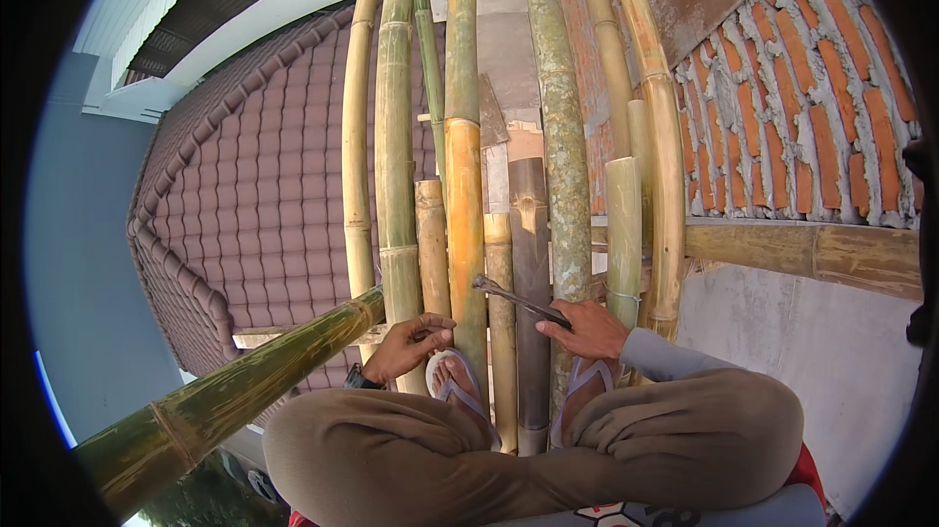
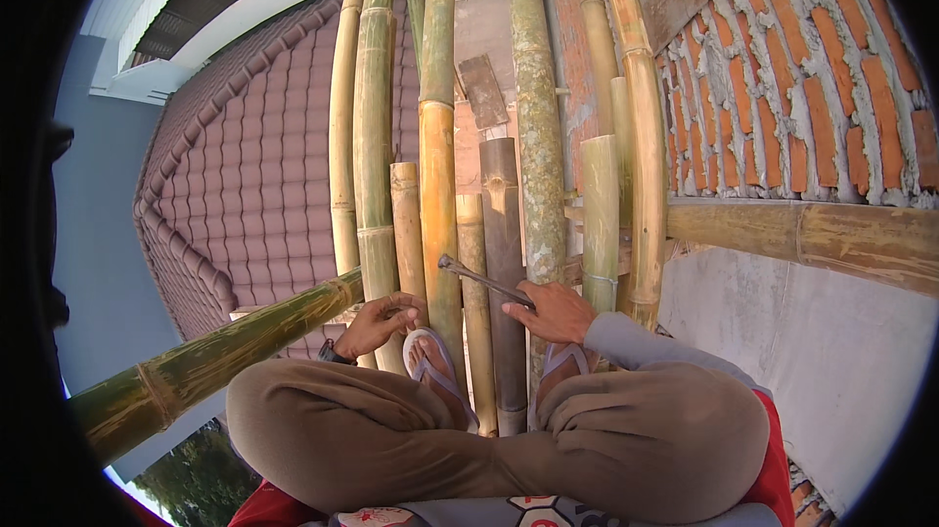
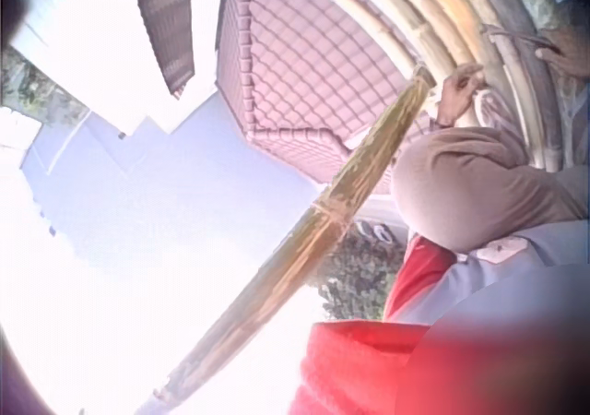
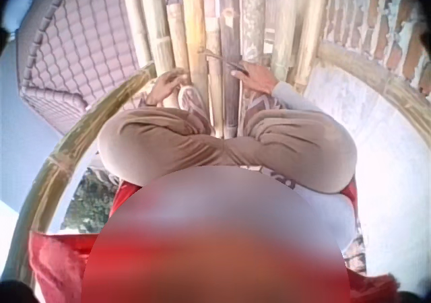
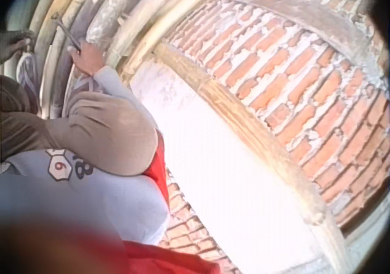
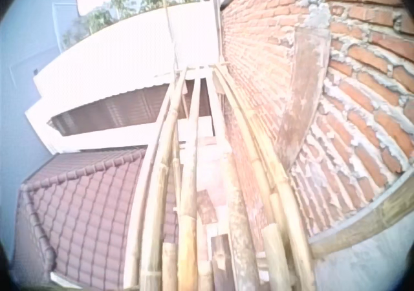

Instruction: The person secures bamboo poles together on a rooftop using metal wire and pliers. They wrap the wire around the poles, twist it with pliers to tighten, and trim excess wire, repeating the process at multiple joints.

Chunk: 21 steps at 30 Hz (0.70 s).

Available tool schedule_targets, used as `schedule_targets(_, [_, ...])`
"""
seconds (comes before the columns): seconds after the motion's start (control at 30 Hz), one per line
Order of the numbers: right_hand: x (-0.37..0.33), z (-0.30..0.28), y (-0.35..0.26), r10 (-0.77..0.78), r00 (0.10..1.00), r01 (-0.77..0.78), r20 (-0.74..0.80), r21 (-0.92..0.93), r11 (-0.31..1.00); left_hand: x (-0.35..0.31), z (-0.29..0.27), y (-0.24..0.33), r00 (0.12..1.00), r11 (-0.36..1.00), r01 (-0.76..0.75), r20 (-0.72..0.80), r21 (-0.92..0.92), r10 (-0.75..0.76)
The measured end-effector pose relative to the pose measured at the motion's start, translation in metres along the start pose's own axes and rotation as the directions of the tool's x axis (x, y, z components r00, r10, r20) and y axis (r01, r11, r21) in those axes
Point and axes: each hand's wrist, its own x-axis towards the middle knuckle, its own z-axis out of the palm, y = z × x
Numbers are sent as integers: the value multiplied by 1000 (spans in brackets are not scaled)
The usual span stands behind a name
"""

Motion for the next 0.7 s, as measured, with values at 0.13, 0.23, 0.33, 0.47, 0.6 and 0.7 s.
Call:
schedule_targets(0.13, [-4, 30, -28, -7, 995, 30, -98, 230, 973, 23, 41, 54, 966, 979, -190, 164, -74, 200])
schedule_targets(0.23, [-5, 52, -47, -138, 971, 191, -197, 278, 941, 34, 66, 73, 977, 956, -208, 9, -208, 215])
schedule_targets(0.33, [-11, 49, -46, -256, 958, 278, -130, 208, 938, 38, 63, 84, 913, 909, -406, -13, -95, 407])
schedule_targets(0.47, [-25, 22, -40, -208, 975, 224, -84, 319, 921, 21, 46, 101, 896, 885, -436, -167, -165, 411])
schedule_targets(0.6, [-14, 12, -68, -300, 881, 408, -365, 266, 873, 18, 63, 130, 806, 811, -584, -89, 39, 585])
schedule_targets(0.7, [-1, 9, -81, -218, 855, 349, -471, 210, 913, 28, 83, 147, 771, 758, -637, 93, 138, 630])
